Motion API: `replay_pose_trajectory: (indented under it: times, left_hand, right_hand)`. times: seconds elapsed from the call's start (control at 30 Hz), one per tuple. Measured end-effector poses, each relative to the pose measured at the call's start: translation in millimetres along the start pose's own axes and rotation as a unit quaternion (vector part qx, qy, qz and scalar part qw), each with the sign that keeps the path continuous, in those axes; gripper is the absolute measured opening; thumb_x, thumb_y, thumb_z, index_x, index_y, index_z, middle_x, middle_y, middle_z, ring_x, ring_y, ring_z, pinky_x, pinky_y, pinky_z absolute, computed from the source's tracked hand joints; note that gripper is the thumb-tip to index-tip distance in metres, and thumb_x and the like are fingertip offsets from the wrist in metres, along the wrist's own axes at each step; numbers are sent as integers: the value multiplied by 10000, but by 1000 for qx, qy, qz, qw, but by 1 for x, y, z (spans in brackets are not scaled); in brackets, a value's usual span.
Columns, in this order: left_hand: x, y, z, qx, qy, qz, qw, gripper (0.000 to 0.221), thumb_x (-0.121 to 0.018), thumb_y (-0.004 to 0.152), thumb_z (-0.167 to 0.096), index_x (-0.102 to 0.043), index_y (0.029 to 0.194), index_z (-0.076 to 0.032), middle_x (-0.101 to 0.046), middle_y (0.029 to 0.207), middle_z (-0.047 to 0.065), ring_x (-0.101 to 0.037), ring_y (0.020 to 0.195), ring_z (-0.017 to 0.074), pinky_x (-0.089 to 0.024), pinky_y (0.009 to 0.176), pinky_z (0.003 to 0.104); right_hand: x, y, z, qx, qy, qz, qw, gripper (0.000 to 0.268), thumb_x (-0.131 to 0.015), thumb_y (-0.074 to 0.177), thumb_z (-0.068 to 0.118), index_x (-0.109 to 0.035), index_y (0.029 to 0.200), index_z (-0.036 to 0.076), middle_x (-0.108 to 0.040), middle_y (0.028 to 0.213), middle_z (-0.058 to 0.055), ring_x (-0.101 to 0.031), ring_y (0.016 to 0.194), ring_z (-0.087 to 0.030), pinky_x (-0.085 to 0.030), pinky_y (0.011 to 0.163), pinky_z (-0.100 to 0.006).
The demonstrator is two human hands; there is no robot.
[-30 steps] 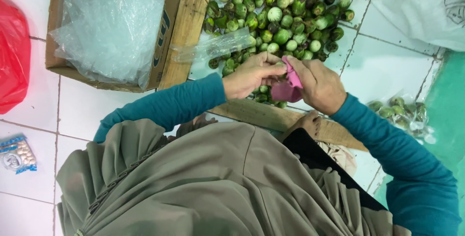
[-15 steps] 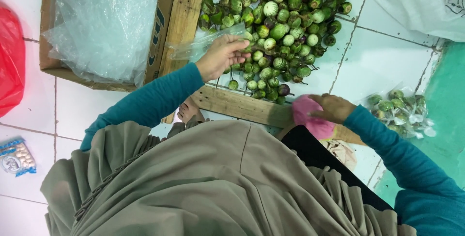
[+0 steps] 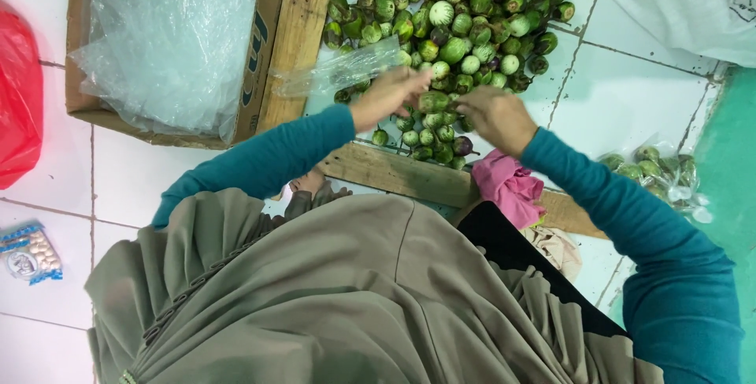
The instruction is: The person wipes small green eggplants with a cloth, places them into plastic bags, and ties each bag closed.
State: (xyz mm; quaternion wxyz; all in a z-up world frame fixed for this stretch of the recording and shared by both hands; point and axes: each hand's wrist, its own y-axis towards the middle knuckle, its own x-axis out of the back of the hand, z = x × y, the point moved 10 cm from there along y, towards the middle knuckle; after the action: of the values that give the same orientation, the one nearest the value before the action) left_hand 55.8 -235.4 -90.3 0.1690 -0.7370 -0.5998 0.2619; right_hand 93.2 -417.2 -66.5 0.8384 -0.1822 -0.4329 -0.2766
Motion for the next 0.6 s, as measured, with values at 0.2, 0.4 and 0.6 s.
replay_pose_trajectory:
  times: [0.2, 0.4, 0.6]
  left_hand:
    - [71, 63, -26, 25, 678, -161, 716, 1064, -377, 1008, -862, -228, 1617, -3, -493, 1526, 237, -685, 625, 311, -479, 362, 370]
    - [67, 92, 8, 83, 669, -42, 737, 413, -598, 1057, -298, -533, 1386, -57, -635, 1235, 174, -658, 1032, 361, -629, 828, 475]
    - [49, 19, -41, 119, 368, -2, 922, 66, -765, 950, -104, -783, 932, -43, -797, 951, 64, -760, 786, 119, -672, 805, 259]
  right_hand:
    - [56, 23, 14, -14, -47, 16, 999, 247, -592, 1089, 165, -771, 1078, -4, -757, 1072, -198, -710, 892, -395, -587, 753, -531]
    - [66, 20, 30, 34, -39, -26, 998, 216, -614, 1110, 145, -747, 1085, -23, -735, 990, -190, -692, 851, -376, -582, 711, -504]
    - [83, 30, 61, -6, 317, 20, 948, 284, -525, 1108, 193, -666, 1187, -40, -624, 1221, -187, -675, 800, -238, -632, 787, -360]
